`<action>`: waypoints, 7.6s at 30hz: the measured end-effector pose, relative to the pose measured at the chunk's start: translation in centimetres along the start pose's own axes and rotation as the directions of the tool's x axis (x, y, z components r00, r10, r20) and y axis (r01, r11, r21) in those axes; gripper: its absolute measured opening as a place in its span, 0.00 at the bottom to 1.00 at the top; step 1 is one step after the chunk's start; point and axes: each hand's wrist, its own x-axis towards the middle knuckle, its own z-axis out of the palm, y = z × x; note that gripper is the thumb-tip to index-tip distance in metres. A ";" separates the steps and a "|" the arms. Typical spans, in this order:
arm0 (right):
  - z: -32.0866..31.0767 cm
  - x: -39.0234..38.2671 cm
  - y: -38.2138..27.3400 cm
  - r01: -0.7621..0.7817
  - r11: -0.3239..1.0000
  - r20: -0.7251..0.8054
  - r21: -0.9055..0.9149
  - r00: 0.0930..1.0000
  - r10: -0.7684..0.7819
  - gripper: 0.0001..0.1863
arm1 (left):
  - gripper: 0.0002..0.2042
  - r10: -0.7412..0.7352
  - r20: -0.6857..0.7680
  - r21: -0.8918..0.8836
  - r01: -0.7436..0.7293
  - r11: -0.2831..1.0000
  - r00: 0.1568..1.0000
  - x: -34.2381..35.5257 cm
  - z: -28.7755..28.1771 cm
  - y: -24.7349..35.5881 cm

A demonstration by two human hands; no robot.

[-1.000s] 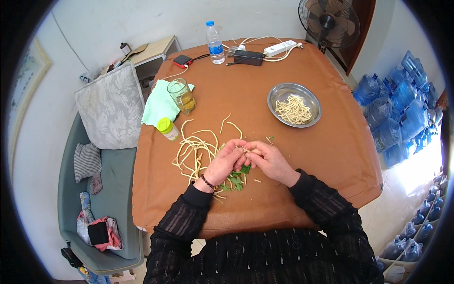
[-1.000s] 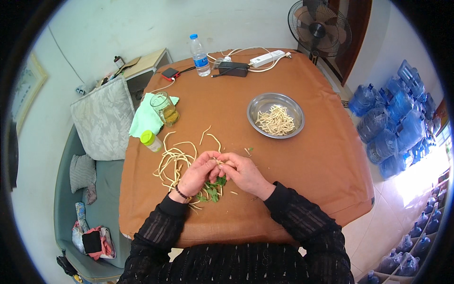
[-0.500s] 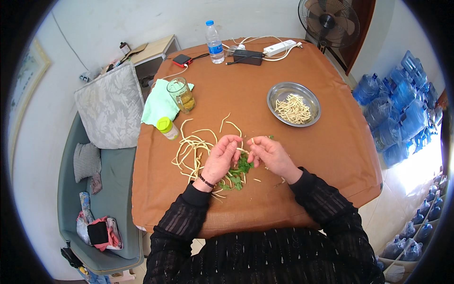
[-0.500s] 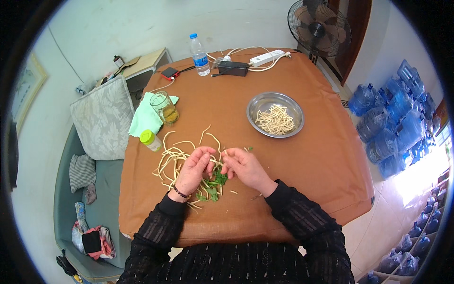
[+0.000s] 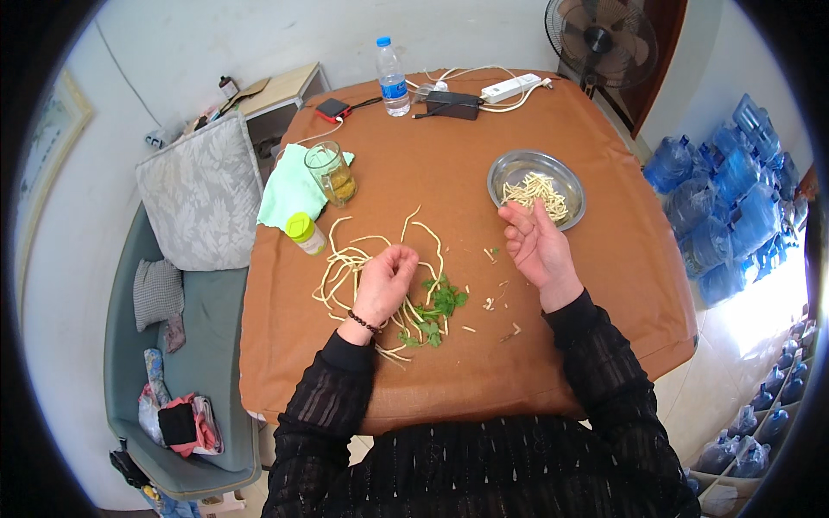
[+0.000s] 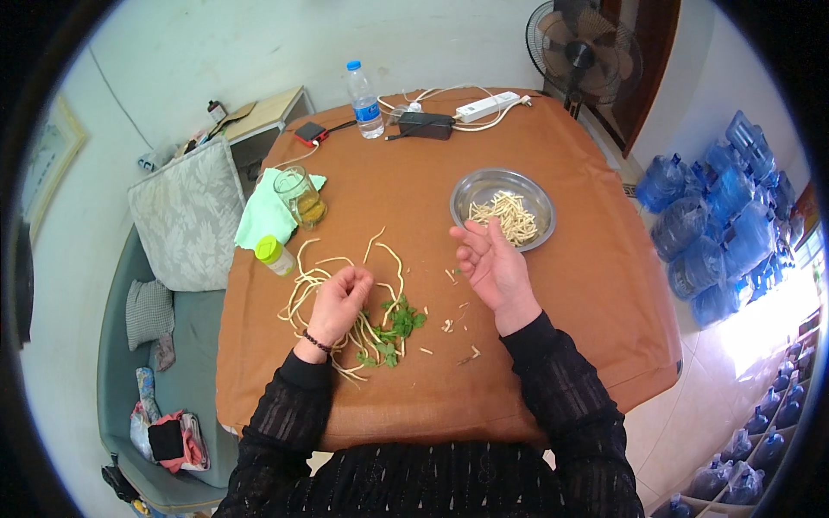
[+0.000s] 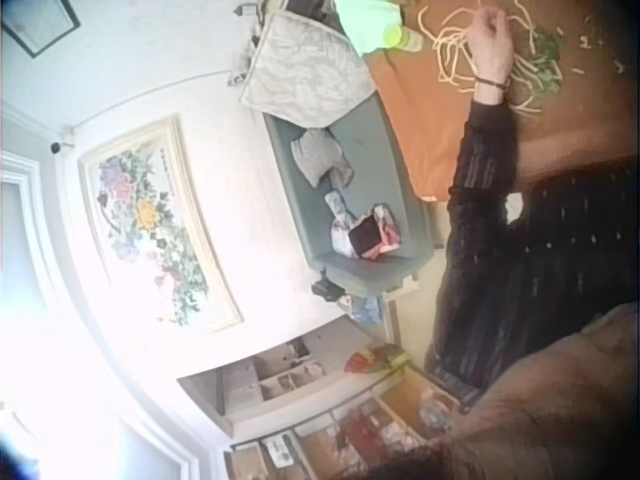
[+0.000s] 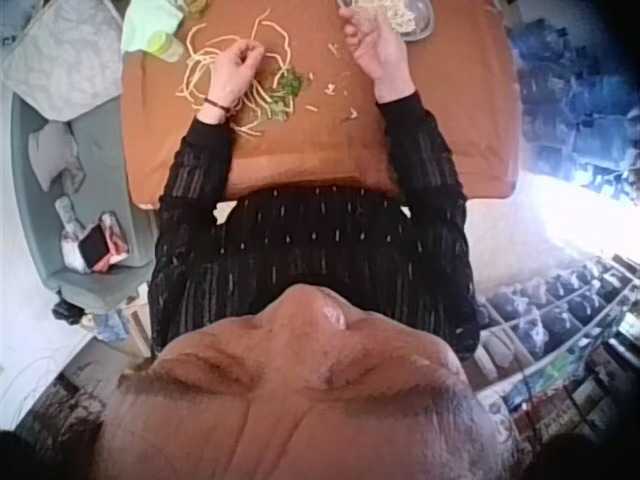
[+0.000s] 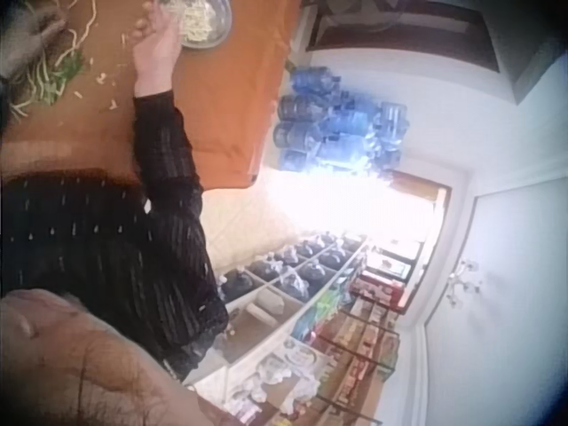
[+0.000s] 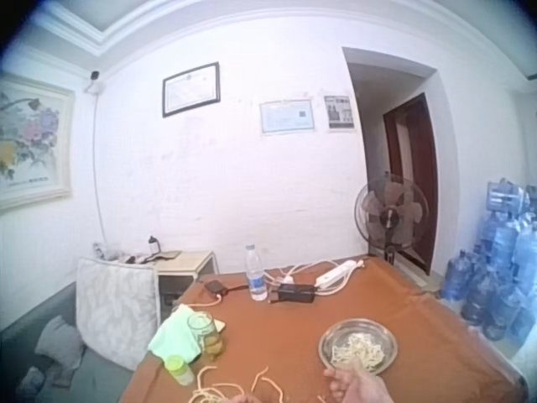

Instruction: The person sits on the floor and manually peels fibrous strings from long, thin vegetable stems. They hold each stem with both hands, pull the fibers away, and place the cleaned pieces into a metal bowl.

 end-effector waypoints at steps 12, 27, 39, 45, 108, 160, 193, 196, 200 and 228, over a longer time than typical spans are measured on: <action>-0.1 -2.1 3.9 0.111 0.765 0.276 -0.635 0.957 0.091 0.13 | 0.09 0.274 -0.107 0.574 -0.166 0.802 0.956 3.2 -0.6 2.8; 0.2 -2.6 4.7 0.246 0.703 0.339 -0.667 0.941 -0.008 0.11 | 0.04 0.248 -0.055 0.173 -0.235 0.956 0.967 0.1 1.6 3.1; -0.4 -1.9 4.9 0.251 0.732 0.298 -0.633 0.952 -0.068 0.10 | 0.07 0.512 -0.009 0.432 -0.459 0.776 0.859 -1.4 2.0 3.8; -0.5 -2.0 5.5 0.261 0.716 0.320 -0.647 0.946 -0.056 0.11 | 0.12 0.638 0.030 0.445 -0.582 0.681 0.769 -1.9 2.8 5.1; 0.1 -2.9 5.0 0.311 0.602 0.301 -0.735 0.946 -0.121 0.14 | 0.06 -0.097 0.161 -0.550 0.171 0.817 0.982 -1.5 2.2 2.6; 0.0 -3.2 6.6 0.392 0.546 0.482 -0.740 0.876 0.023 0.07 | 0.26 0.228 0.354 0.436 -0.376 0.817 0.907 -2.8 2.8 3.8; -0.6 -2.2 4.1 0.345 0.514 0.357 -0.786 0.931 -0.079 0.10 | 0.05 0.276 -0.075 0.359 -0.233 0.904 0.958 -0.3 -0.4 2.0; 0.0 -2.4 4.0 0.158 0.687 0.272 -0.710 0.960 0.061 0.12 | 0.04 0.234 -0.045 0.236 -0.218 0.947 0.971 -0.6 -0.3 2.7; 0.4 -2.2 3.7 0.115 0.798 0.274 -0.591 0.959 0.065 0.13 | 0.04 0.356 0.137 0.254 -0.380 0.889 0.924 -0.9 0.2 2.8; -0.3 -1.8 2.9 0.376 0.723 0.262 -0.580 0.926 -0.272 0.09 | 0.03 0.431 -0.169 0.196 -0.398 0.896 0.887 -2.0 1.6 4.6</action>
